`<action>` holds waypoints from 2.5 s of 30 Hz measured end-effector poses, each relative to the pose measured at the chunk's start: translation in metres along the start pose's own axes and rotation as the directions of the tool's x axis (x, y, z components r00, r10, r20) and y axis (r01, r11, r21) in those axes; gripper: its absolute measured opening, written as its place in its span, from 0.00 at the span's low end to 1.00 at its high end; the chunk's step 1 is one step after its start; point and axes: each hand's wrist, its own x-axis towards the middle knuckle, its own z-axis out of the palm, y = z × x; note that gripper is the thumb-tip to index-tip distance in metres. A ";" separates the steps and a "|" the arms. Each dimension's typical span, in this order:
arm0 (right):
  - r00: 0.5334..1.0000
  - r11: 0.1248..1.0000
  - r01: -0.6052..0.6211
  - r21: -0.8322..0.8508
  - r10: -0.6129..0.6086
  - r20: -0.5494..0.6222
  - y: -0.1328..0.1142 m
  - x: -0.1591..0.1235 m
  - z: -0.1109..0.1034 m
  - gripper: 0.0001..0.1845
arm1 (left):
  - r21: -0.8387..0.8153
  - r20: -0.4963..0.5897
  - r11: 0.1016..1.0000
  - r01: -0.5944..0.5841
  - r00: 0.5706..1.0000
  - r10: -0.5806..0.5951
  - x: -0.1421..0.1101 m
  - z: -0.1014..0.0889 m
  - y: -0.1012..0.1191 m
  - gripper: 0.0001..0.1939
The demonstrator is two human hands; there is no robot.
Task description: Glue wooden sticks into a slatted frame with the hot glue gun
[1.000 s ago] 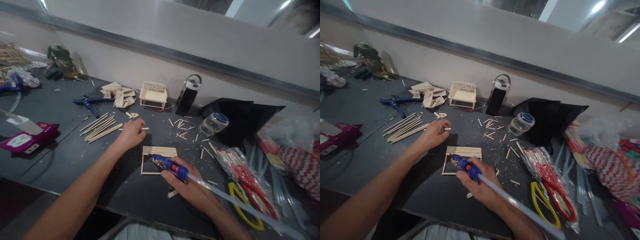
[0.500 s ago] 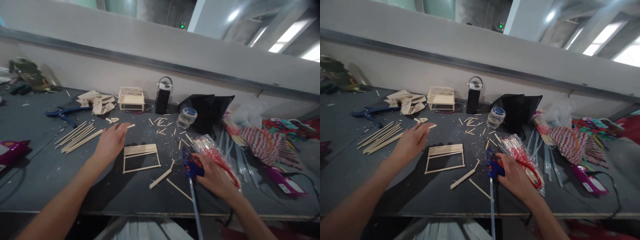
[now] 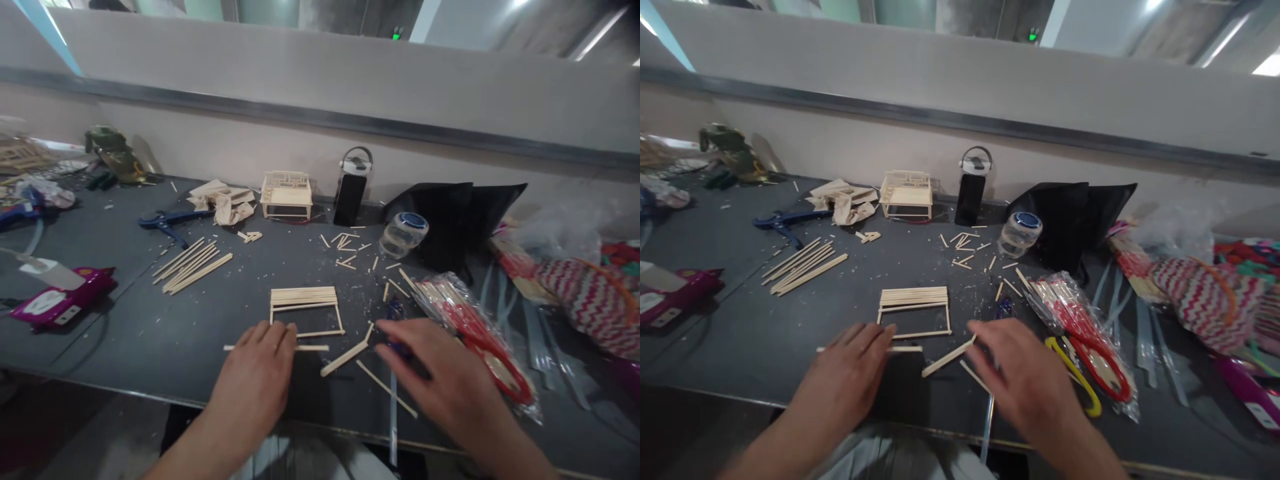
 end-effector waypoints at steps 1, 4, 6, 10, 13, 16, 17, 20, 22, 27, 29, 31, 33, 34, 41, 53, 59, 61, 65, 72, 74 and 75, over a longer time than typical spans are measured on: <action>0.998 0.998 0.056 0.008 -0.057 0.035 -0.015 0.008 0.003 0.12 | -0.010 0.020 1.000 -0.026 0.999 0.027 0.000 0.001 0.008 0.20; 0.978 0.981 0.188 0.039 -0.191 0.082 -0.043 0.025 0.015 0.09 | -0.050 0.074 0.998 -0.036 0.996 0.039 0.003 0.000 0.020 0.21; 0.967 0.975 0.203 0.091 -0.214 0.139 -0.046 0.032 0.021 0.10 | -0.073 0.103 0.997 -0.011 0.994 0.019 0.003 0.000 0.016 0.20; 0.971 0.968 0.052 0.244 -0.106 0.215 -0.030 0.048 0.035 0.10 | -0.065 0.071 0.992 0.107 0.992 -0.102 -0.005 0.004 -0.011 0.13; 0.959 0.976 -0.016 0.219 -0.047 0.280 -0.022 0.062 0.052 0.09 | -0.095 0.010 0.978 0.185 0.983 -0.185 -0.014 0.014 -0.031 0.12; 0.931 0.987 0.029 0.159 -0.084 0.355 -0.027 0.076 0.070 0.08 | -0.170 -0.068 0.976 0.137 0.986 -0.151 -0.019 0.025 -0.037 0.13; 0.922 0.989 0.051 0.138 -0.100 0.373 -0.030 0.080 0.075 0.08 | -0.196 -0.092 0.975 0.108 0.987 -0.128 -0.019 0.028 -0.036 0.14; 0.901 0.993 0.093 0.077 -0.116 0.418 -0.038 0.089 0.086 0.08 | -0.242 -0.115 0.969 0.048 0.990 -0.077 -0.017 0.035 -0.030 0.13; 0.894 0.993 0.107 0.048 -0.118 0.432 -0.041 0.091 0.091 0.08 | -0.243 -0.096 0.969 0.045 0.993 -0.071 -0.015 0.037 -0.028 0.13; 0.890 0.993 0.114 0.011 -0.107 0.444 -0.041 0.091 0.101 0.09 | -0.237 -0.091 0.971 0.035 0.994 -0.058 -0.015 0.044 -0.029 0.14; 0.897 0.994 0.108 0.005 -0.100 0.430 -0.041 0.090 0.104 0.10 | -0.244 -0.099 0.969 0.023 0.994 -0.048 -0.016 0.047 -0.030 0.15; 0.902 0.995 0.100 0.001 -0.091 0.422 -0.043 0.090 0.106 0.10 | -0.244 -0.105 0.970 0.015 0.994 -0.042 -0.016 0.049 -0.030 0.15; 0.901 0.996 0.093 -0.002 -0.083 0.425 -0.044 0.091 0.106 0.10 | -0.240 -0.102 0.971 0.015 0.994 -0.040 -0.017 0.050 -0.030 0.14; 0.900 0.996 0.088 -0.001 -0.079 0.429 -0.044 0.091 0.106 0.10 | -0.237 -0.098 0.971 0.016 0.994 -0.040 -0.017 0.050 -0.030 0.14; 0.891 1.000 0.000 -0.011 0.004 0.453 -0.047 0.092 0.106 0.07 | -0.245 -0.092 0.969 0.012 0.995 -0.035 -0.016 0.047 -0.029 0.15; 0.873 0.993 -0.115 0.015 0.095 0.478 -0.048 0.097 0.108 0.07 | -0.238 -0.075 0.971 0.006 0.997 -0.024 -0.015 0.047 -0.029 0.16; 0.857 0.984 -0.175 0.042 0.131 0.499 -0.047 0.101 0.107 0.07 | -0.232 -0.068 0.973 0.012 0.997 -0.029 -0.015 0.047 -0.029 0.17; 0.857 0.982 -0.185 0.044 0.140 0.495 -0.047 0.101 0.107 0.08 | -0.228 -0.062 0.974 0.005 0.998 -0.019 -0.016 0.047 -0.028 0.17; 0.858 0.980 -0.197 0.032 0.156 0.490 -0.048 0.101 0.107 0.08 | -0.227 -0.068 0.974 -0.010 0.998 -0.006 -0.016 0.048 -0.028 0.16; 0.842 0.973 -0.231 0.012 0.194 0.503 -0.050 0.104 0.107 0.08 | -0.215 -0.096 0.976 -0.043 0.995 0.022 -0.016 0.048 -0.029 0.15; 0.834 0.968 -0.249 0.021 0.203 0.513 -0.050 0.106 0.107 0.08 | -0.211 -0.087 0.977 -0.040 0.996 0.022 -0.016 0.047 -0.029 0.15; 0.830 0.965 -0.259 0.030 0.207 0.518 -0.050 0.107 0.107 0.08 | -0.210 -0.078 0.977 -0.038 0.997 0.022 -0.016 0.047 -0.029 0.16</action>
